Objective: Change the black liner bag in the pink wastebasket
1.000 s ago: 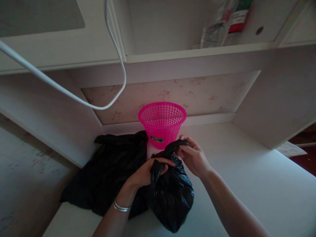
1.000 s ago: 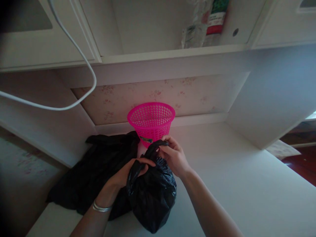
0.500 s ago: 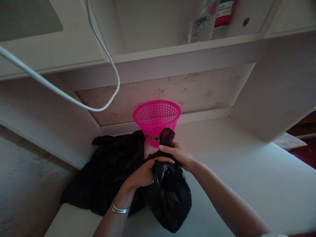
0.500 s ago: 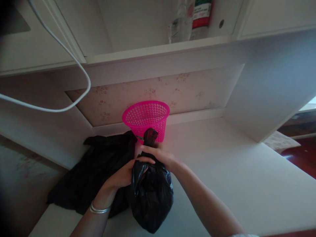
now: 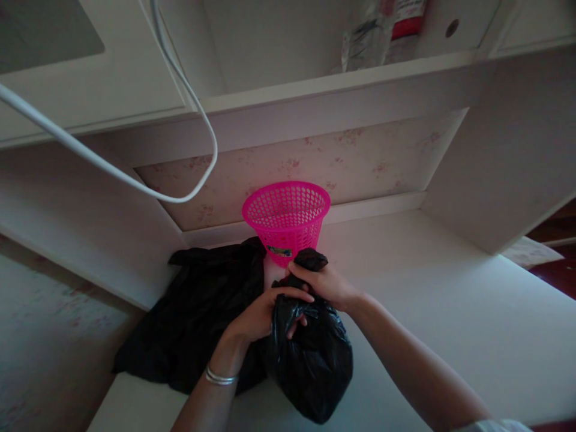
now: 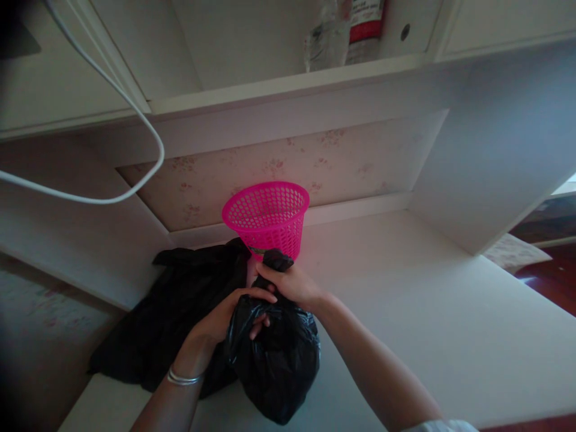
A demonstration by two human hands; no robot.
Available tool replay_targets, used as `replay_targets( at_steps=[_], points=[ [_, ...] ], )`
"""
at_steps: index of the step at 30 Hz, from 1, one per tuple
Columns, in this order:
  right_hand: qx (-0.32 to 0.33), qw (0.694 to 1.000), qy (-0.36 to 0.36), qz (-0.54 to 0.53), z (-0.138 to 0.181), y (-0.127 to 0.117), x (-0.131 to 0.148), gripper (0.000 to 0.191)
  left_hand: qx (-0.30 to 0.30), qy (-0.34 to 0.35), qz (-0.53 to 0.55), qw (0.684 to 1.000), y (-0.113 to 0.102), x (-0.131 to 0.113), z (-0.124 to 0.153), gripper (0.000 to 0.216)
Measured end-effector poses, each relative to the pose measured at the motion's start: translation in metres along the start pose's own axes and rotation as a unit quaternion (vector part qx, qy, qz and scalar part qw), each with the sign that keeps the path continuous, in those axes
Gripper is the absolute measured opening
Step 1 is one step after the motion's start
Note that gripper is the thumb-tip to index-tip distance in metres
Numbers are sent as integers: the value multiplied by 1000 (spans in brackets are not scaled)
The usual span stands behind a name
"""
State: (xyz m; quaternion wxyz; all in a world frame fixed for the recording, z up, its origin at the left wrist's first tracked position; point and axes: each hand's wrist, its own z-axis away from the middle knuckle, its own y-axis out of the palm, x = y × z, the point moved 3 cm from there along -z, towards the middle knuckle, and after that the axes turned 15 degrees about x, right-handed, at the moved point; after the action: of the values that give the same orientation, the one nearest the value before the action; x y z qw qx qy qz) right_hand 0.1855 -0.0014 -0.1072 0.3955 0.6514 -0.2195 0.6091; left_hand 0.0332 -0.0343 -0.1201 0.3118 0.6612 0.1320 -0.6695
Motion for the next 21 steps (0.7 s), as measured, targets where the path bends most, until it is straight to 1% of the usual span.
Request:
replay_targets(
  at_steps=[3, 8, 10, 12, 13, 14, 15, 17, 18, 20, 21],
  points=[
    [-22, 999, 1, 34, 2, -1, 4, 60, -14, 20, -18, 1000, -3, 1, -1, 42],
    [-72, 995, -30, 60, 5, -5, 8, 59, -75, 74, -68, 992, -7, 5, 0, 33],
    [-97, 994, -35, 42, 5, -6, 7, 60, -109, 75, -92, 987, -8, 6, -1, 32],
    [-135, 990, -45, 14, 7, -8, 6, 60, -158, 70, -114, 978, -7, 7, -2, 34],
    [-145, 988, -55, 8, 10, -9, 6, 60, -181, 67, -121, 974, -6, 7, -2, 36],
    [-141, 988, -67, 10, 12, -10, 6, 58, -204, 66, -125, 969, -5, 7, -2, 37],
    [-121, 989, -82, 15, 16, -10, 7, 54, -221, 64, -123, 965, -3, 7, -2, 38],
    [-38, 993, -110, 20, 26, -8, 10, 43, -240, 62, -101, 964, 1, 5, -2, 39],
    [17, 993, -117, 16, 32, -6, 12, 46, -246, 62, -86, 963, 3, 4, -2, 39],
    [122, 986, -108, 16, 44, -2, 14, 64, -256, 71, -55, 963, 6, 0, -2, 37],
    [156, 983, -92, 36, 48, 1, 15, 67, -260, 80, -46, 961, 7, -2, -2, 36]
  ],
)
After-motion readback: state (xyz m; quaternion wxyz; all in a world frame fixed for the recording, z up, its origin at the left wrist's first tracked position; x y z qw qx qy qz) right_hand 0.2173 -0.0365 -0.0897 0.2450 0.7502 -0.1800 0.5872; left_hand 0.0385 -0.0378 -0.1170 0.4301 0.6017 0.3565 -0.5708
